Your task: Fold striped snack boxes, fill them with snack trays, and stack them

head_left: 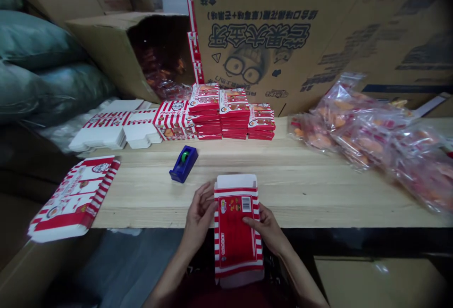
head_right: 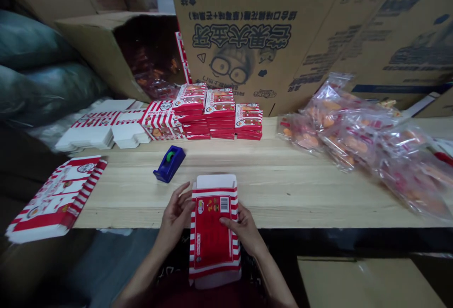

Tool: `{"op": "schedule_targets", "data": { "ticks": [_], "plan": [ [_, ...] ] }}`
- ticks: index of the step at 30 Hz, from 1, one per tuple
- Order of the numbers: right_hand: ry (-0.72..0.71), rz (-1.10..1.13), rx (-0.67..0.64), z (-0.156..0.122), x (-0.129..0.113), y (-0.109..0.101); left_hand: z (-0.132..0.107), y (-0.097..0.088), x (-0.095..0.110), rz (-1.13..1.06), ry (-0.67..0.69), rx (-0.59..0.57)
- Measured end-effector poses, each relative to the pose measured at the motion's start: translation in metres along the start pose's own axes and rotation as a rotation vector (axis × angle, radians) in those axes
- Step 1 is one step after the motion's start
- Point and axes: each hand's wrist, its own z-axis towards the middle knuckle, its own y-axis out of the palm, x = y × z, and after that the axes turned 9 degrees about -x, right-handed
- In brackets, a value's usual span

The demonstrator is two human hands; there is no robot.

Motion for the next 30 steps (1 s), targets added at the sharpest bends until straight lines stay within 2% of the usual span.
{"op": "schedule_targets", "data": {
  "ticks": [4, 7, 9, 14, 20, 22, 25, 28, 30],
  "plan": [
    [0.029, -0.007, -0.033, -0.007, 0.015, 0.001, 0.015, -0.005, -0.012, 0.044, -0.021, 0.055],
    [0.079, -0.028, -0.116, -0.014, 0.023, -0.003, 0.012, -0.005, -0.024, 0.159, -0.074, 0.051],
    [0.055, -0.078, -0.140, -0.019, 0.024, -0.005, 0.006, -0.005, -0.030, 0.192, -0.098, 0.031],
    [-0.161, -0.165, 0.041, -0.018, 0.006, -0.008, -0.002, -0.005, -0.027, 0.205, -0.145, -0.015],
    [-0.207, -0.308, 0.085, -0.008, -0.015, -0.010, -0.002, 0.000, -0.016, 0.217, -0.137, -0.053],
    [-0.149, -0.222, 0.112, -0.007, -0.013, -0.011, -0.005, 0.005, -0.018, 0.178, -0.121, -0.009],
    [-0.050, -0.064, 0.122, -0.006, -0.006, -0.013, -0.010, 0.013, -0.023, -0.013, -0.175, 0.070],
    [-0.043, 0.019, 0.145, -0.005, 0.000, -0.012, -0.008, 0.020, -0.028, -0.223, -0.247, 0.108],
    [-0.069, 0.062, 0.166, -0.002, -0.001, -0.010, -0.002, 0.021, -0.029, -0.323, -0.291, 0.084]
  ]
}}
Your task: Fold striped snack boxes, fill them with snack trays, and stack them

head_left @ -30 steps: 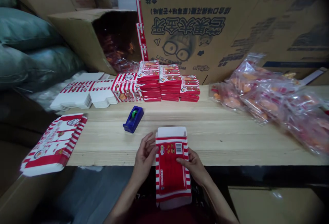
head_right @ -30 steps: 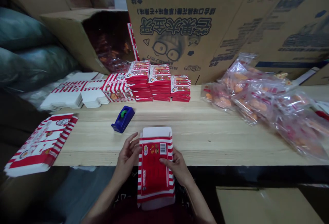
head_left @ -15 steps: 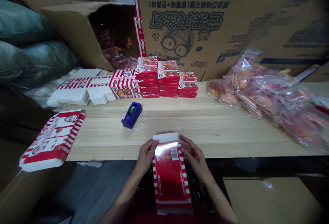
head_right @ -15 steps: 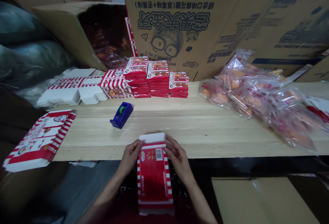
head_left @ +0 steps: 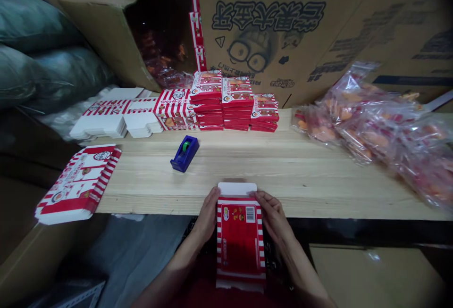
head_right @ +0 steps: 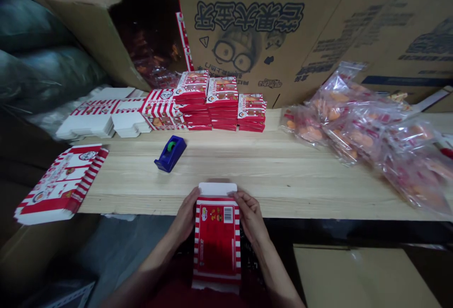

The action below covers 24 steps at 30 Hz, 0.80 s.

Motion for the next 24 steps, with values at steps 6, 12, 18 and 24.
{"op": "schedule_targets", "data": {
  "ticks": [6, 12, 18, 24],
  "plan": [
    [0.121, 0.123, -0.134, 0.013, -0.016, 0.000, 0.018, -0.005, 0.014, -0.058, -0.109, -0.143],
    [0.120, 0.083, -0.131, 0.005, -0.022, -0.007, 0.003, -0.005, 0.027, -0.031, -0.164, -0.276],
    [-0.009, -0.070, -0.046, -0.004, -0.010, -0.006, 0.007, -0.012, 0.023, 0.317, 0.062, -0.228],
    [-0.048, -0.175, -0.071, -0.005, -0.004, -0.017, 0.018, -0.030, 0.017, 0.517, 0.135, -0.331]
  ]
}}
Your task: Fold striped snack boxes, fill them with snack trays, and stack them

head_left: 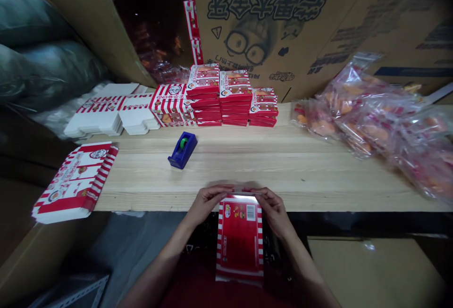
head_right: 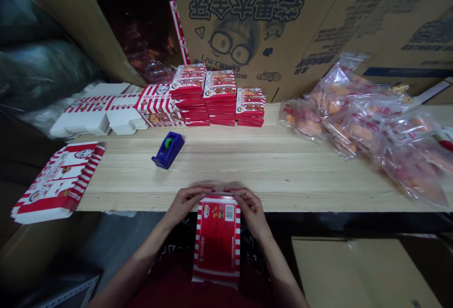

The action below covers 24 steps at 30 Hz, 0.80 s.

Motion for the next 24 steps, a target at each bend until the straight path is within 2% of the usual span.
{"op": "schedule_targets", "data": {
  "ticks": [3, 6, 8, 11, 14, 18, 24],
  "plan": [
    [0.033, -0.095, -0.079, -0.007, -0.006, -0.009, -0.005, -0.004, -0.001, -0.026, -0.041, -0.039],
    [0.067, -0.178, -0.156, -0.009, -0.018, -0.015, -0.007, -0.004, 0.008, -0.036, -0.080, -0.127],
    [0.076, -0.180, -0.212, -0.006, -0.028, -0.015, -0.003, -0.004, 0.017, -0.031, -0.096, -0.174],
    [0.118, -0.184, -0.364, 0.003, -0.042, -0.012, 0.005, -0.006, 0.031, -0.015, -0.111, -0.256],
    [0.160, -0.249, -0.462, 0.011, -0.050, -0.011, 0.014, -0.010, 0.041, 0.120, -0.082, -0.298],
    [0.164, -0.285, -0.469, 0.018, -0.051, -0.013, 0.021, -0.011, 0.044, 0.290, -0.051, -0.275],
    [0.198, -0.255, -0.425, 0.023, -0.043, -0.018, 0.022, -0.003, 0.039, 0.272, -0.075, -0.228]
  ]
}}
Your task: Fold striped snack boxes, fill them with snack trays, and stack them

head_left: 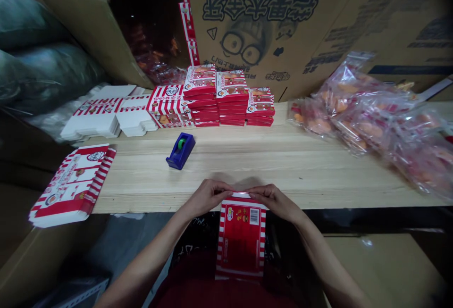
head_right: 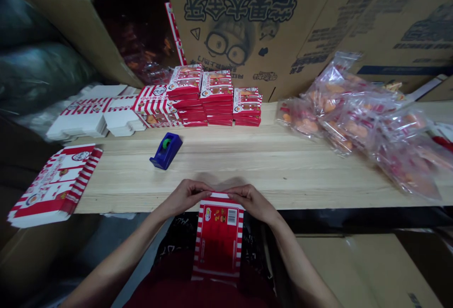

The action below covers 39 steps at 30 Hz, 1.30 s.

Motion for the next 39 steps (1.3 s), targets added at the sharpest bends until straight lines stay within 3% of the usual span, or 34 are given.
{"op": "schedule_targets", "data": {
  "ticks": [4, 9, 13, 18, 20, 21, 24, 25, 26, 29, 31, 35, 37, 39],
  "plan": [
    [0.006, 0.006, -0.029, -0.004, 0.003, 0.000, -0.005, 0.002, 0.009, -0.002, 0.014, -0.008],
    [-0.083, -0.198, 0.028, -0.027, 0.002, 0.010, -0.024, 0.002, 0.022, 0.108, 0.053, -0.064],
    [-0.105, -0.286, 0.093, -0.042, 0.007, 0.018, -0.036, 0.015, 0.018, 0.073, 0.105, -0.053],
    [-0.129, -0.171, 0.165, -0.033, 0.011, 0.026, -0.037, 0.030, 0.007, -0.001, 0.092, 0.006],
    [-0.118, -0.137, 0.205, -0.030, 0.012, 0.026, -0.035, 0.014, 0.001, 0.022, 0.090, 0.061],
    [-0.106, -0.131, 0.227, -0.030, 0.013, 0.024, -0.035, -0.001, -0.003, 0.069, 0.092, 0.164],
    [-0.067, -0.114, 0.312, -0.035, 0.017, 0.013, -0.037, -0.065, -0.016, 0.322, 0.011, 0.736],
    [-0.064, -0.096, 0.350, -0.037, 0.018, 0.007, -0.038, -0.086, -0.021, 0.379, -0.067, 0.877],
    [-0.062, -0.071, 0.390, -0.039, 0.019, 0.002, -0.040, -0.106, -0.026, 0.393, -0.116, 0.933],
    [-0.069, 0.019, 0.523, -0.041, 0.013, -0.009, -0.041, -0.141, -0.042, 0.337, -0.200, 0.891],
    [-0.100, 0.025, 0.649, -0.041, 0.002, -0.010, -0.038, -0.148, -0.052, 0.272, -0.218, 0.856],
    [-0.223, -0.176, 0.949, -0.036, -0.029, 0.003, -0.027, -0.150, -0.062, 0.092, -0.222, 0.824],
    [-0.264, -0.229, 0.974, -0.030, -0.039, 0.012, -0.024, -0.152, -0.063, -0.003, -0.220, 0.816],
    [-0.288, -0.225, 0.899, -0.023, -0.042, 0.021, -0.023, -0.155, -0.061, -0.088, -0.208, 0.821]
  ]
}}
